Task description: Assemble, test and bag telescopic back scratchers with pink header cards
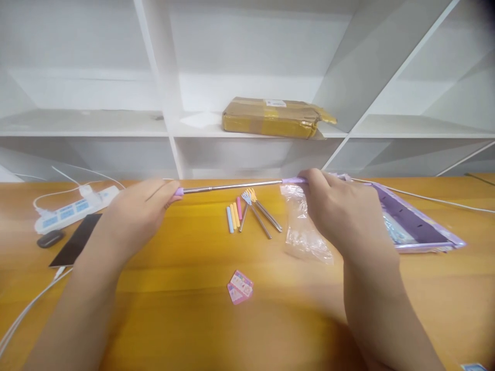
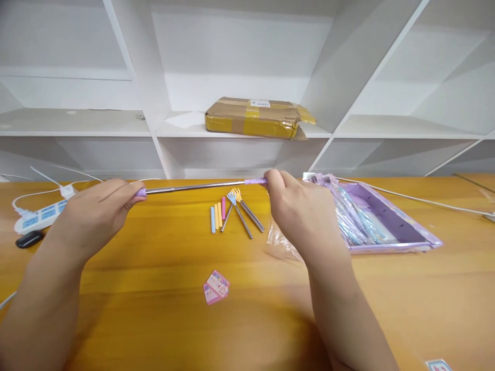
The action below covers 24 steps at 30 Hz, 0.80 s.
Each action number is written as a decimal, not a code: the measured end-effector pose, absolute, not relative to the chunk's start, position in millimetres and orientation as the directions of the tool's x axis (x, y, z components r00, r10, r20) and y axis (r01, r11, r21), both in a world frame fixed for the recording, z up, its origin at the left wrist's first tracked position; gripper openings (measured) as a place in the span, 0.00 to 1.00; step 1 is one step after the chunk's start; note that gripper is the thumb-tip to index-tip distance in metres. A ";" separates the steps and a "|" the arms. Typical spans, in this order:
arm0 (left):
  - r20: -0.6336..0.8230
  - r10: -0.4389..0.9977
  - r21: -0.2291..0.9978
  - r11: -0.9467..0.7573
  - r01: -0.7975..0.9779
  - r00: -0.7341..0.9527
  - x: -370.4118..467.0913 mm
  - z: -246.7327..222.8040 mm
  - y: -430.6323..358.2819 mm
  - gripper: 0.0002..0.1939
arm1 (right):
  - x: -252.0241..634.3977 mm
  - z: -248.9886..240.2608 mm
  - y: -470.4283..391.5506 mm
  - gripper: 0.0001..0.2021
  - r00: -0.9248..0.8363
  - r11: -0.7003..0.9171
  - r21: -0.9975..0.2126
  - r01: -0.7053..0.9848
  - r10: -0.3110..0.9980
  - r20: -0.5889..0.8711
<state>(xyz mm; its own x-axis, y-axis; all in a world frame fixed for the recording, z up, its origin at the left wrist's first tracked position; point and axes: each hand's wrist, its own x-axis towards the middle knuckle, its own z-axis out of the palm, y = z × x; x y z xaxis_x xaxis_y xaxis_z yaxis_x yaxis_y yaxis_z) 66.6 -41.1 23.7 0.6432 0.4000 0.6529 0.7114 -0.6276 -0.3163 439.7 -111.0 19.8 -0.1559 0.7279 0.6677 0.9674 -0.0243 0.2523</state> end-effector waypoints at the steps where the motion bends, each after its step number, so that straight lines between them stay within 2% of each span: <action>1: 0.654 0.405 -0.310 -0.628 0.714 0.639 67.2 23.6 -41.8 0.09 | 439.9 19.8 -110.8 0.14 -0.161 -0.019 0.252 0.968 0.721 0.674; 6: 0.604 0.438 -0.202 -0.724 0.659 0.666 91.0 12.0 -52.4 0.09 | 417.3 15.5 -113.2 0.11 -0.332 0.112 0.353 0.929 0.677 0.657; 9: 0.609 0.417 -0.199 -0.743 0.639 0.675 107.2 2.9 -57.4 0.10 | 396.1 8.2 -114.6 0.12 -0.421 0.181 0.410 0.894 0.653 0.630; 20: 0.638 0.377 -0.214 -0.750 0.626 0.671 110.6 0.3 -61.7 0.07 | 384.3 7.1 -120.2 0.15 -0.392 0.183 0.363 0.914 0.631 0.669; 24: 0.654 0.340 -0.246 -0.749 0.615 0.676 115.0 -2.2 -63.2 0.07 | 381.7 10.7 -129.8 0.15 -0.381 0.127 0.401 0.907 0.653 0.655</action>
<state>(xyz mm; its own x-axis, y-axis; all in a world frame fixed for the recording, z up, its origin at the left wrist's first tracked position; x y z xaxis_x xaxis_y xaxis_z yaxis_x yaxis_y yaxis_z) 115.0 -63.2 -2.2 0.6757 0.3399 0.6541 0.6152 -0.7489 -0.2462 381.7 -129.8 10.7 -0.3807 0.6525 0.6552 0.9072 0.1265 0.4011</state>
